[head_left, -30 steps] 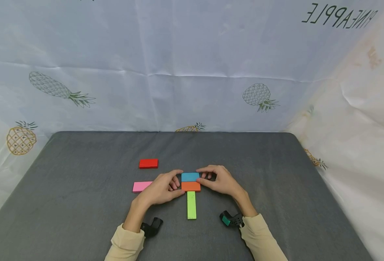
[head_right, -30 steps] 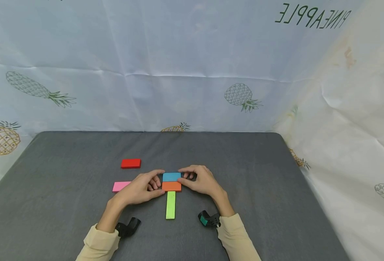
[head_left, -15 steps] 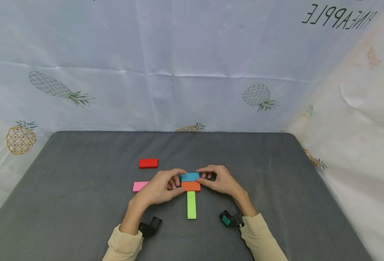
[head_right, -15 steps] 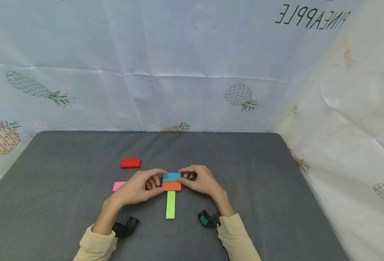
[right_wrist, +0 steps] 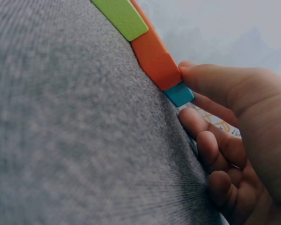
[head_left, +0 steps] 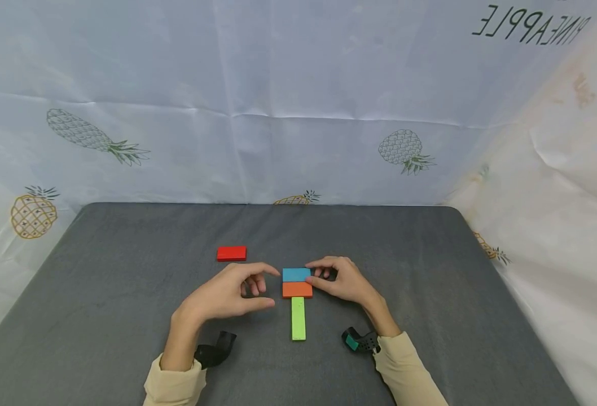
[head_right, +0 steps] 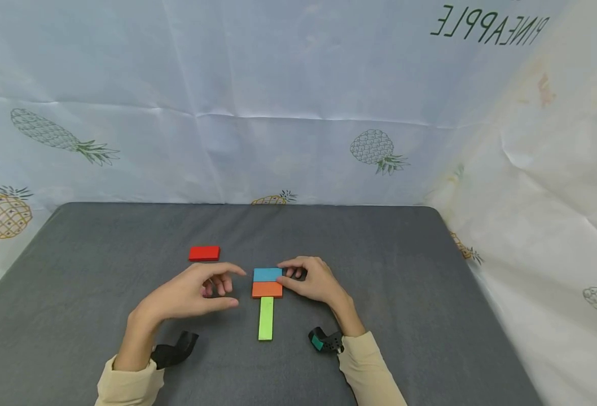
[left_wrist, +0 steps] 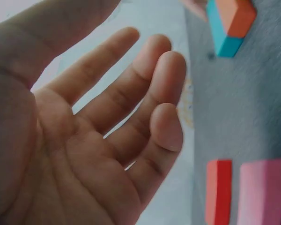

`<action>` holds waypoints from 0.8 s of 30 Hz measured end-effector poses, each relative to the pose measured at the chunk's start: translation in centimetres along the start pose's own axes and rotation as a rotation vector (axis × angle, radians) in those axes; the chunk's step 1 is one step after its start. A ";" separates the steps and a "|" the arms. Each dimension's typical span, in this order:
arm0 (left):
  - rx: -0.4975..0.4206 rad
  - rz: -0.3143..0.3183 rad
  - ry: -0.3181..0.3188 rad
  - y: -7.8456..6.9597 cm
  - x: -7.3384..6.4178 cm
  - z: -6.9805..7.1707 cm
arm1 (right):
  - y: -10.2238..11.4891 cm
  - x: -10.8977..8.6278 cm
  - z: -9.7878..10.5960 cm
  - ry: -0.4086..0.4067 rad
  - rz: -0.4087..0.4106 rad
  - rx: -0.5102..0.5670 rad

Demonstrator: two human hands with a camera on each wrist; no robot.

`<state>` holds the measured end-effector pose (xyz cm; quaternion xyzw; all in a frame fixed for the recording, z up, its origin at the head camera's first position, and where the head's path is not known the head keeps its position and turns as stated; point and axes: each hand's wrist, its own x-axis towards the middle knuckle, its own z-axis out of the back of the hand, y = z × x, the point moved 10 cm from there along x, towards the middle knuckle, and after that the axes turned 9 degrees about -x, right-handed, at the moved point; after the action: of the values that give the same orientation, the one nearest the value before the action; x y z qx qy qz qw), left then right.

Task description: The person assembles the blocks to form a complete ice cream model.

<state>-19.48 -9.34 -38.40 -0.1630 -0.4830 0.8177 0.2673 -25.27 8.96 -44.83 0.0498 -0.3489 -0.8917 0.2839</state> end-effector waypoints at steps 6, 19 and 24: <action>-0.008 0.010 -0.020 0.2 -1.5 1.7 | 0.0 -0.1 0.0 -0.003 0.005 0.000; -0.029 0.108 -0.121 2.8 -4.4 5.3 | -0.1 -0.1 0.1 -0.010 0.013 0.000; -0.023 0.123 -0.128 3.4 -5.2 6.1 | -0.1 -0.1 0.0 -0.008 0.010 -0.002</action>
<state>-19.46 -18.05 -38.46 -0.1428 -0.4977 0.8357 0.1833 -25.24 9.03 -44.87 0.0441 -0.3493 -0.8909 0.2869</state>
